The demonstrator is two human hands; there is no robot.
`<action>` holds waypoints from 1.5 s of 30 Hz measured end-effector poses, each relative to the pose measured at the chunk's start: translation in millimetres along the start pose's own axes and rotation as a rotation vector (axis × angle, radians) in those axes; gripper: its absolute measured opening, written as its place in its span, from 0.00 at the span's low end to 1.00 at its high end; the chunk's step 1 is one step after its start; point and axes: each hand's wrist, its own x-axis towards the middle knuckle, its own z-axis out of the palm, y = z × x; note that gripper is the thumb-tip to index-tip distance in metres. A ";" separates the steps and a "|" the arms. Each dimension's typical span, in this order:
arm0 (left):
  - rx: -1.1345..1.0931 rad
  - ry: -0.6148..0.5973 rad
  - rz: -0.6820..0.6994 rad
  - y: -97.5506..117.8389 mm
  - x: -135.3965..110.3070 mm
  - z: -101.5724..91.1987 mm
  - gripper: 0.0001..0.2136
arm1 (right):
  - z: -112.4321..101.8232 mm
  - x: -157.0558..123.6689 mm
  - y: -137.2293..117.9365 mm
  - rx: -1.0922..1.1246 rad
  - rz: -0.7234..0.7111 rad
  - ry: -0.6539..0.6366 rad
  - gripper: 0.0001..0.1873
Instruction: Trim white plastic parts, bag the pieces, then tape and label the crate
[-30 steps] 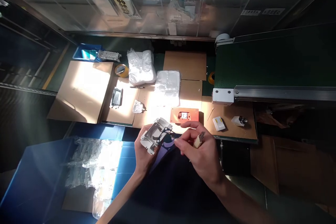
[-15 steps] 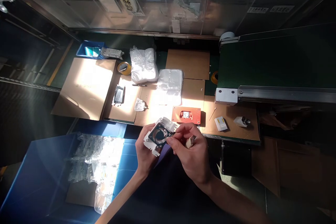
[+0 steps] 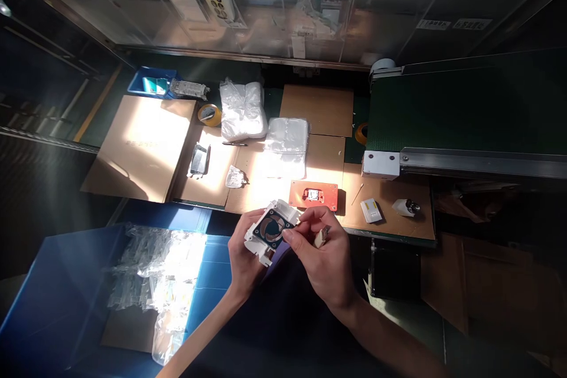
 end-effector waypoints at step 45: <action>-0.888 -0.006 -0.653 -5.6 6.4 22.9 0.16 | -102.3 51.0 68.0 -0.178 0.047 -0.276 0.38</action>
